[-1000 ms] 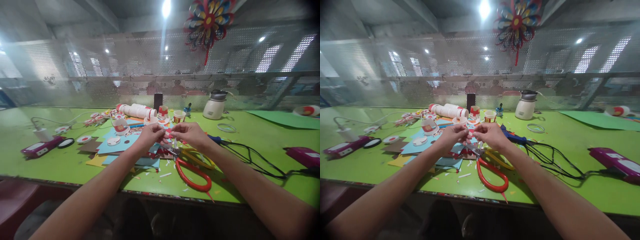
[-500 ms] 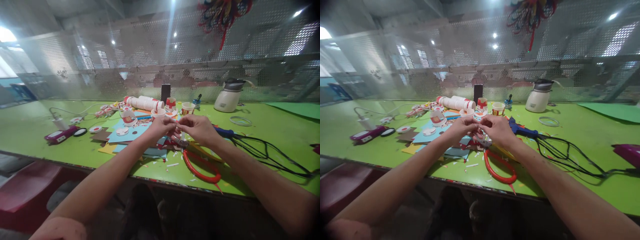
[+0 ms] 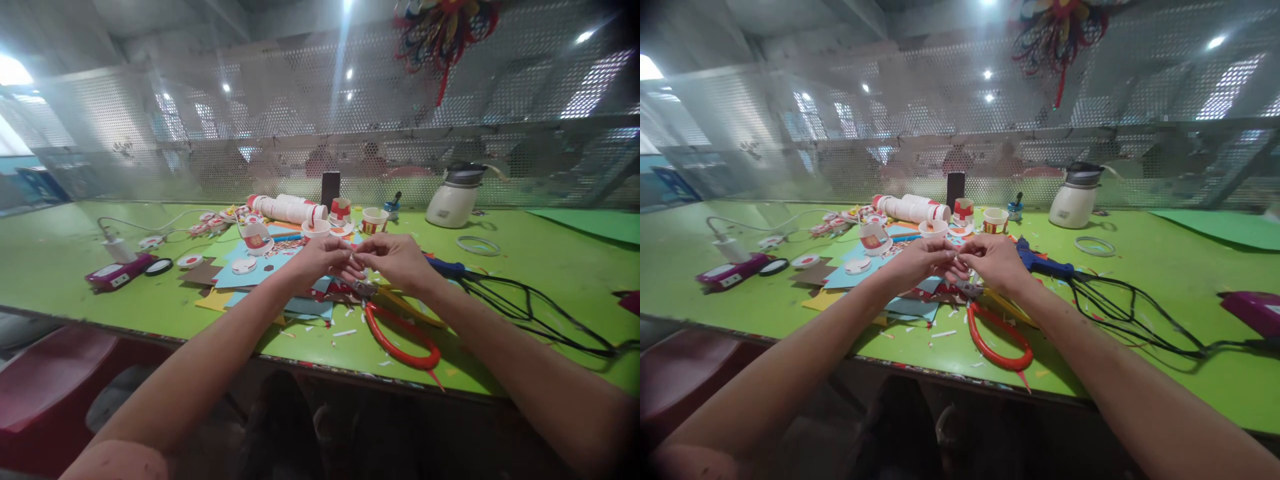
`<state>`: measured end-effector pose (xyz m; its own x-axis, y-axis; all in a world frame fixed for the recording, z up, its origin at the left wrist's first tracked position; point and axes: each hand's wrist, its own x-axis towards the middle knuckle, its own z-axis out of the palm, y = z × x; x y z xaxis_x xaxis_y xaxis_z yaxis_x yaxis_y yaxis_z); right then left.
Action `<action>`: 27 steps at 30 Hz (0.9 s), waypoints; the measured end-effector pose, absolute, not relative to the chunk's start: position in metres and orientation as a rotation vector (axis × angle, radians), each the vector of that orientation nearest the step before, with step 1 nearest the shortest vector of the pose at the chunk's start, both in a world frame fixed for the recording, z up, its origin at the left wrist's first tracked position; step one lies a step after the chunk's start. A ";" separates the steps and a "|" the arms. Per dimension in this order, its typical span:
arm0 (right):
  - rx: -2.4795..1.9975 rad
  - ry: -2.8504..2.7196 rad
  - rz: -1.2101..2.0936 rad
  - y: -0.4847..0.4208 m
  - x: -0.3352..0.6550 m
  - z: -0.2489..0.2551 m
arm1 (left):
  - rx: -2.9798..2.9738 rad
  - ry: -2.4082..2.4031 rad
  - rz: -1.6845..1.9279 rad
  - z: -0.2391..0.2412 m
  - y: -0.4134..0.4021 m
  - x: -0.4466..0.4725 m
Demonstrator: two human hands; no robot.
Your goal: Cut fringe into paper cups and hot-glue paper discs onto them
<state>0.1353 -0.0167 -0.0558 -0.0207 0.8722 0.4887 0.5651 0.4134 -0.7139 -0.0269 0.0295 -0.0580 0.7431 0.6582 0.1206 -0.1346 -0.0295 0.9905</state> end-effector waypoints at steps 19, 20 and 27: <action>-1.209 -1.531 0.700 -0.010 0.140 -0.059 | 1.384 0.506 0.706 -0.062 0.035 -0.028; -1.209 -1.528 0.699 -0.010 0.141 -0.059 | 1.388 0.515 0.704 -0.062 0.035 -0.027; -1.243 -1.644 0.576 -0.009 0.140 -0.062 | 1.407 0.514 0.670 -0.059 0.029 -0.026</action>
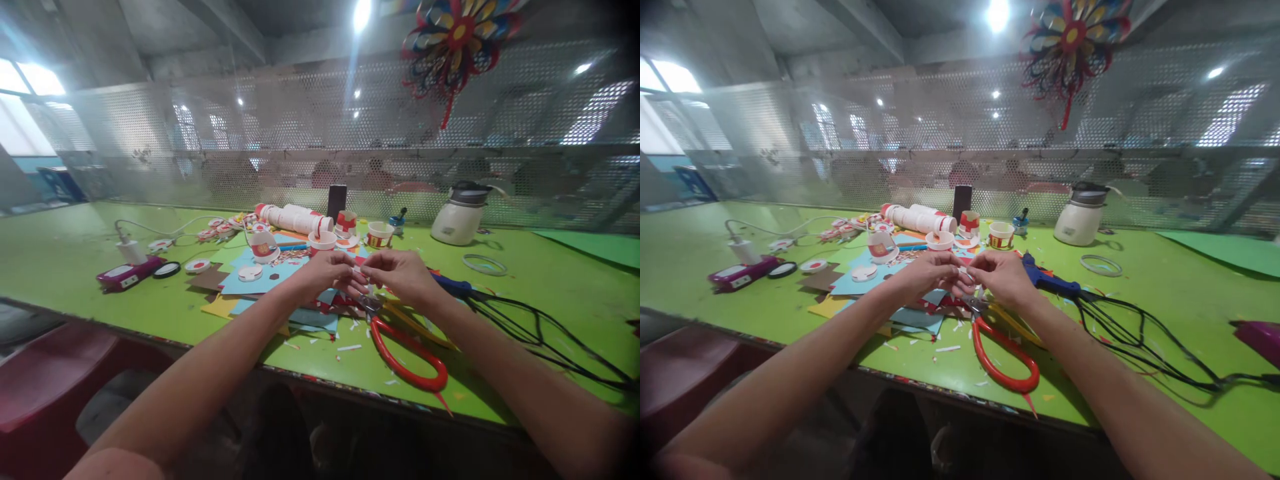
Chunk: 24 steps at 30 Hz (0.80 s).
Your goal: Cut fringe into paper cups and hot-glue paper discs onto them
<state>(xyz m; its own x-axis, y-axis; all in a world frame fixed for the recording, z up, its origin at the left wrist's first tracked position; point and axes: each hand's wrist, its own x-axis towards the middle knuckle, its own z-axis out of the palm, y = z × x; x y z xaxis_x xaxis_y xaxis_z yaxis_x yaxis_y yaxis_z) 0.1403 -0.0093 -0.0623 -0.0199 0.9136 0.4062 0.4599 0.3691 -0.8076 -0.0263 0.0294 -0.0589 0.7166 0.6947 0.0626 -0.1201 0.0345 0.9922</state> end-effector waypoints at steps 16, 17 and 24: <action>-1.300 -1.785 0.494 -0.009 0.144 -0.065 | 1.381 0.461 0.686 -0.067 0.032 -0.024; -1.300 -1.775 0.503 -0.008 0.145 -0.065 | 1.380 0.453 0.689 -0.067 0.033 -0.025; -1.321 -1.741 0.506 -0.007 0.146 -0.067 | 1.367 0.464 0.693 -0.068 0.032 -0.025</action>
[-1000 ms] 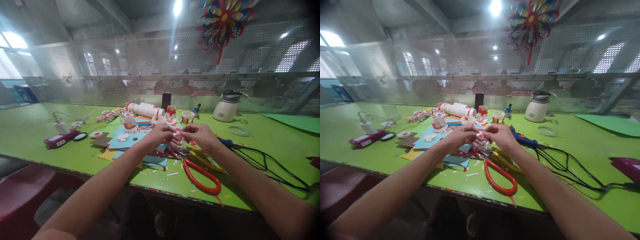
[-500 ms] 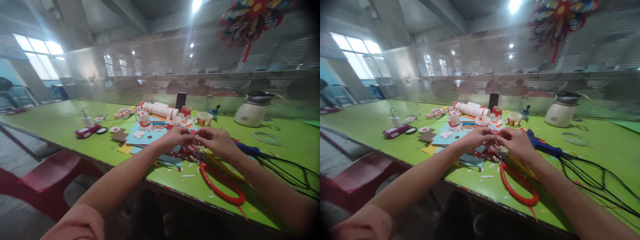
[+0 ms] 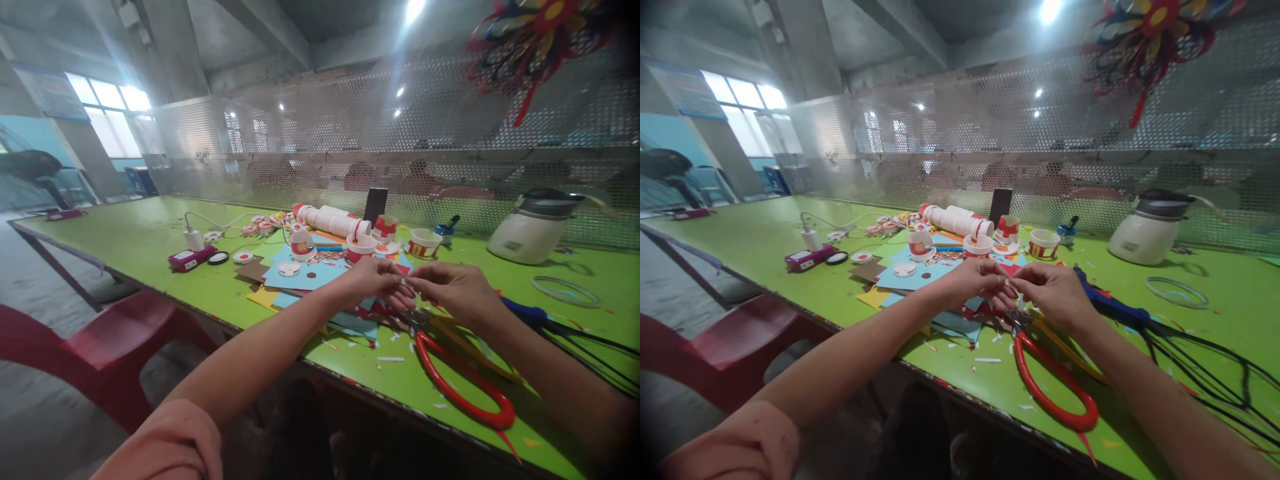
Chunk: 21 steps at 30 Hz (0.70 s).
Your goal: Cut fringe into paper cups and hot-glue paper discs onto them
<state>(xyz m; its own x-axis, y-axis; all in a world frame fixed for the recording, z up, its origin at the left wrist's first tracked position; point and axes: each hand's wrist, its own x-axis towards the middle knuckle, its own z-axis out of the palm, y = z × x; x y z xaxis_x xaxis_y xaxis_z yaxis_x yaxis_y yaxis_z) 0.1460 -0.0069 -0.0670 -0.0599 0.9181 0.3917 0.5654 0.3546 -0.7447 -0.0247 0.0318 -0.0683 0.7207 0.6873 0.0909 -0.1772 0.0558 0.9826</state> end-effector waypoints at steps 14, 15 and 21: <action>-1.293 -1.771 0.628 -0.007 0.143 -0.067 | 1.380 0.494 0.663 -0.068 0.030 -0.025; -1.278 -1.772 0.652 -0.008 0.143 -0.067 | 1.380 0.502 0.662 -0.068 0.030 -0.026; -1.263 -1.736 0.797 -0.012 0.142 -0.060 | 1.382 0.499 0.694 -0.064 0.031 -0.028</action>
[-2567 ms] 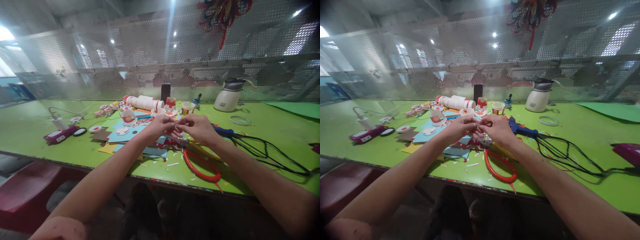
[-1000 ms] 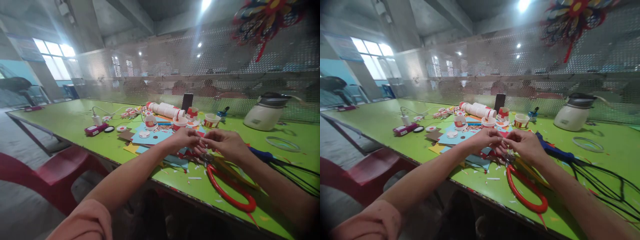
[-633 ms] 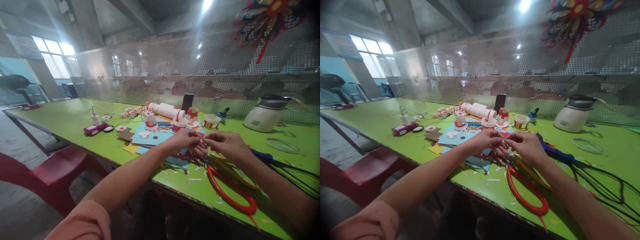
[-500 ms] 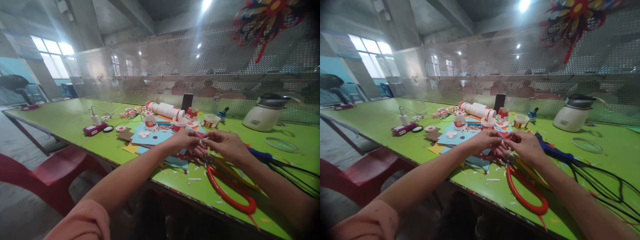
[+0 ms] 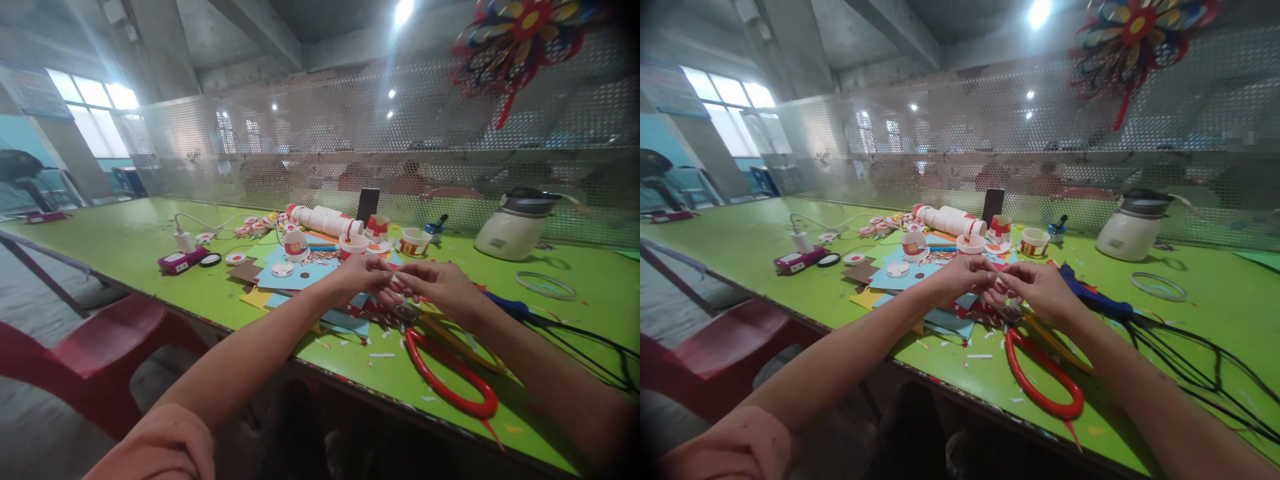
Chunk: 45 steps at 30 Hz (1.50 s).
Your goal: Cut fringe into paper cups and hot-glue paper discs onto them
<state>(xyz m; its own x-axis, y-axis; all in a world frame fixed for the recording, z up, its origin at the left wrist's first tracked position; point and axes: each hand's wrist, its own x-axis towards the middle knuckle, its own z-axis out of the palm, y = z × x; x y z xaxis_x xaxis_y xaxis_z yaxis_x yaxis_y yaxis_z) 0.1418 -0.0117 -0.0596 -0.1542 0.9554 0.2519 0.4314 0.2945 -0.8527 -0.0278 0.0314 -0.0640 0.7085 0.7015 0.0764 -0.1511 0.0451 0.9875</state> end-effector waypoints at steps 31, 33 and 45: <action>-1.135 -2.005 0.133 -0.017 0.140 -0.059 | 1.339 0.312 0.659 -0.070 0.040 -0.034; -1.119 -1.994 0.162 -0.018 0.140 -0.058 | 1.329 0.295 0.671 -0.068 0.039 -0.035; -1.129 -1.753 0.727 -0.023 0.142 -0.050 | 1.314 0.189 0.537 -0.065 0.039 -0.041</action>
<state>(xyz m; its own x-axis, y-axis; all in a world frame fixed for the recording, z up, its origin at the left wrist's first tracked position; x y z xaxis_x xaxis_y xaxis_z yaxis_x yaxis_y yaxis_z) 0.1420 -0.0226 -0.0495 -0.1777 0.9121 0.3695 0.3832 0.4100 -0.8277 -0.0408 0.0394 -0.0647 0.8640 0.4756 0.1654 -0.2667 0.1536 0.9515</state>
